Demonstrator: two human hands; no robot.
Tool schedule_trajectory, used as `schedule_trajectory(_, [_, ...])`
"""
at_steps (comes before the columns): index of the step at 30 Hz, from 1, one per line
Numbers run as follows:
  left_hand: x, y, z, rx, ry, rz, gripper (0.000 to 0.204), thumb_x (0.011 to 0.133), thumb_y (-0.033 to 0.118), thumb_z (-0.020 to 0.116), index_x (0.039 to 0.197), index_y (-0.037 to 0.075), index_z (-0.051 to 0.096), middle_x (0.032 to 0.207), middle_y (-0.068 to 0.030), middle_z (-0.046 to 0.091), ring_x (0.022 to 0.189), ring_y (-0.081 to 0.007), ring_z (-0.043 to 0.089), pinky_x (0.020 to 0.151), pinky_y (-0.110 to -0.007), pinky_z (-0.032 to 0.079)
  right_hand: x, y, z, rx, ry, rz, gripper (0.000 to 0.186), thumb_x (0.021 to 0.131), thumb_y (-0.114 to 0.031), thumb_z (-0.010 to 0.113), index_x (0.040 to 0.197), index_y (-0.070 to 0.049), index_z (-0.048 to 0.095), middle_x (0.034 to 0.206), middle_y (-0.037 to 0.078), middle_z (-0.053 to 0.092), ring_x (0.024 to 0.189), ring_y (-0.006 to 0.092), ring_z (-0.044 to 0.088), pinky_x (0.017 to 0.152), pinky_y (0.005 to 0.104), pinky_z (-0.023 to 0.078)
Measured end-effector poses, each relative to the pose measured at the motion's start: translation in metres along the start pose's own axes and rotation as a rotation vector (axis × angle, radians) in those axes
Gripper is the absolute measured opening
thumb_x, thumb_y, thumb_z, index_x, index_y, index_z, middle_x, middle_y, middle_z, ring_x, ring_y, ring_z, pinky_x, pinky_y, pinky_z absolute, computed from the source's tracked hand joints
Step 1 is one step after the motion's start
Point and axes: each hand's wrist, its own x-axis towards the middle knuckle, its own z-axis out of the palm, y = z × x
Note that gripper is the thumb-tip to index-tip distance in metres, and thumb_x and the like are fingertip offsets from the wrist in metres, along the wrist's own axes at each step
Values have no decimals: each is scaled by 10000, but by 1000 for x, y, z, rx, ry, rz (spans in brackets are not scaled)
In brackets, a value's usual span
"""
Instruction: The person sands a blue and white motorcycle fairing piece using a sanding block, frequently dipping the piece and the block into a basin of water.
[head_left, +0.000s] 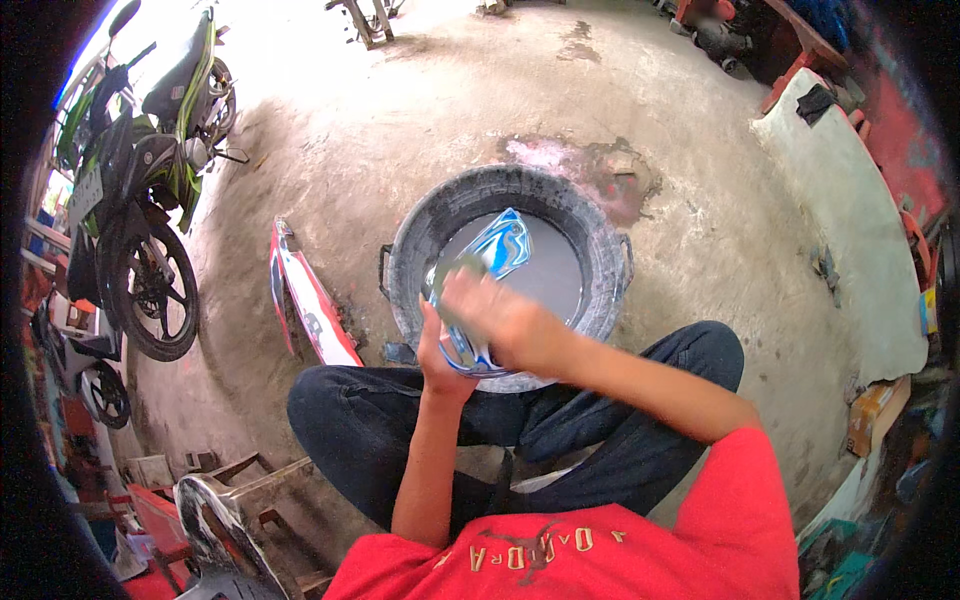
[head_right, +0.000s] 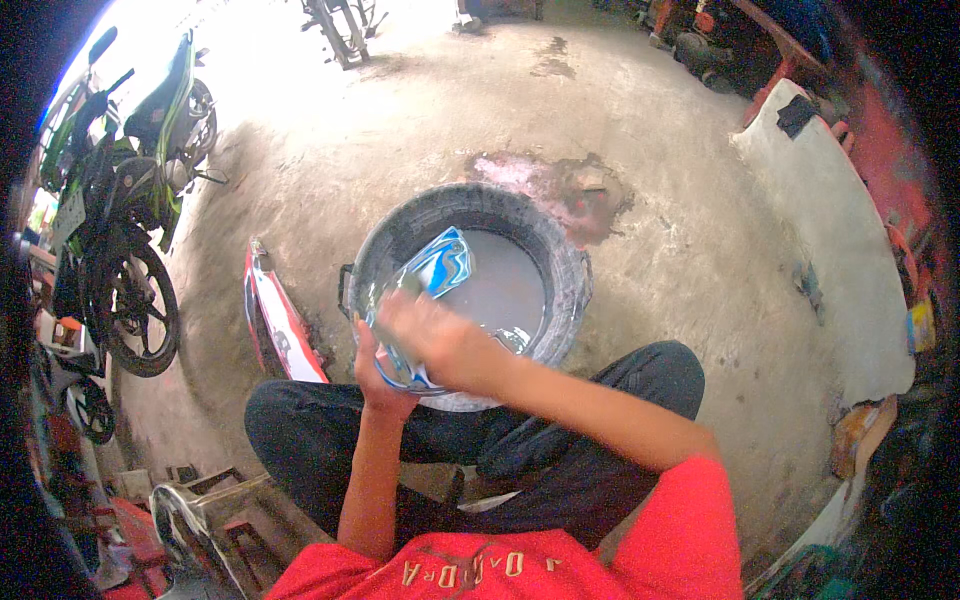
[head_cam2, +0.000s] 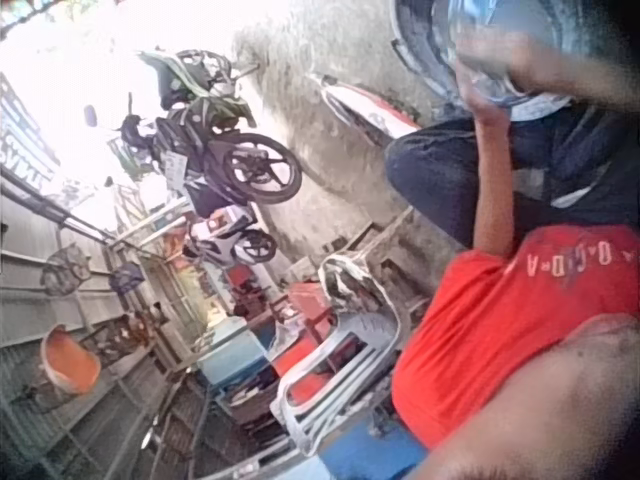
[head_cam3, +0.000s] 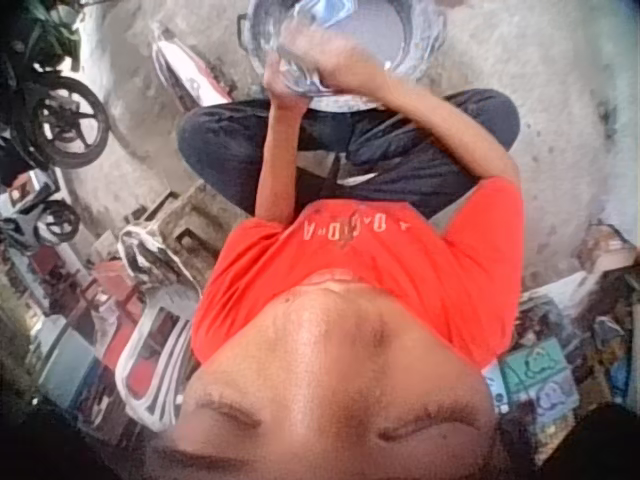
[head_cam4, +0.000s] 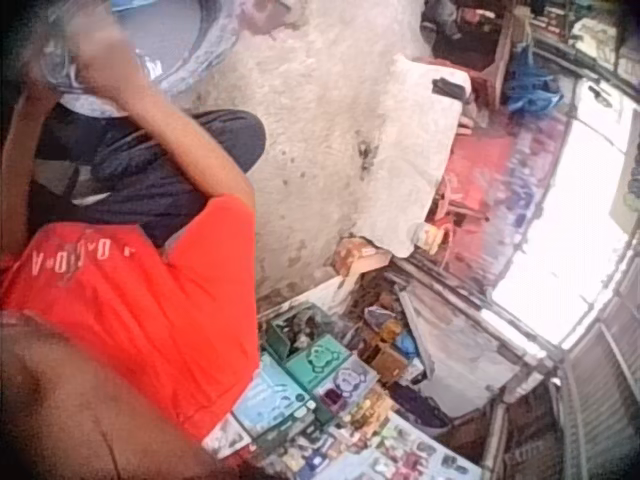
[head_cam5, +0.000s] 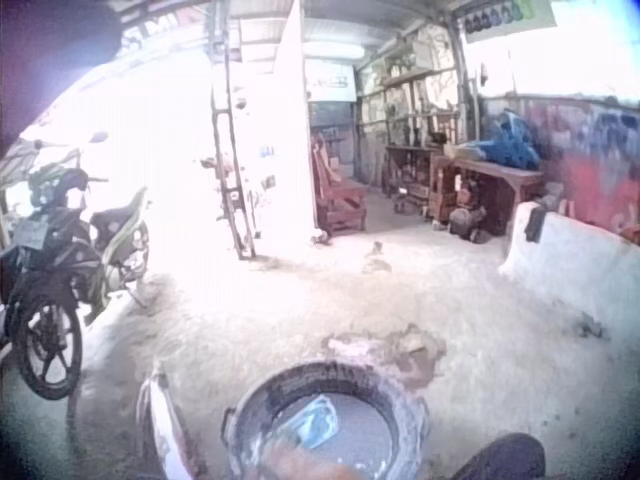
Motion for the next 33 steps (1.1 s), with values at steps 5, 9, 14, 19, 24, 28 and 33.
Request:
schedule_trajectory(5, [1, 7, 2, -99, -551, -132, 698, 1077, 544, 305, 1543, 25, 340, 1537, -147, 453, 1407, -296, 454, 1179, -468, 345, 12, 49, -16, -139, 51, 135, 638, 853, -21, 549, 1483, 18, 454, 1494, 225, 501, 1408, 341, 478, 1166, 433, 392])
schedule_trajectory(9, [-2, -2, 24, 45, -115, 20, 729, 1043, 602, 366, 1526, 56, 385, 1508, -138, 493, 1369, -297, 496, 1171, -475, 356, 1, -10, -7, -26, -14, 7, 692, 813, 0, 591, 1486, 42, 433, 1494, 249, 488, 1399, 363, 479, 1168, 418, 394])
schedule_trajectory(14, [-2, 2, 14, -6, -327, -49, 711, 1055, 587, 340, 1504, 39, 406, 1490, -158, 505, 1344, -336, 512, 1147, -516, 375, 20, 54, -28, -203, 145, 246, 566, 848, -37, 593, 1409, 22, 540, 1442, 235, 552, 1341, 336, 553, 1109, 433, 461])
schedule_trajectory(19, [1, -1, -2, -30, -293, -55, 722, 1051, 589, 351, 1498, 25, 405, 1471, -184, 516, 1313, -363, 534, 1118, -539, 404, 7, -13, -10, -99, 25, -70, 530, 859, -85, 616, 1374, 29, 561, 1386, 250, 587, 1257, 349, 616, 1073, 433, 491])
schedule_trajectory(24, [1, -1, 9, -11, -330, -22, 692, 1070, 544, 342, 1521, 19, 375, 1497, -158, 497, 1356, -309, 508, 1150, -473, 388, 11, 43, -26, -230, 114, 208, 557, 838, -85, 621, 1378, 29, 554, 1391, 255, 582, 1282, 350, 595, 1083, 404, 486])
schedule_trajectory(28, [5, -1, 10, -16, -185, 42, 722, 1059, 563, 356, 1535, 19, 357, 1525, -153, 473, 1392, -304, 473, 1170, -474, 359, 5, -7, -14, -183, 26, -70, 546, 840, -85, 589, 1376, 16, 563, 1384, 214, 607, 1284, 320, 604, 1064, 419, 501])
schedule_trajectory(33, [3, 2, 8, -15, -333, -53, 730, 1036, 603, 392, 1505, 45, 412, 1425, -223, 550, 1305, -392, 542, 1118, -549, 410, 13, 41, -26, -234, 111, 292, 543, 839, -109, 609, 1357, 45, 550, 1400, 241, 578, 1297, 341, 586, 1107, 431, 463])
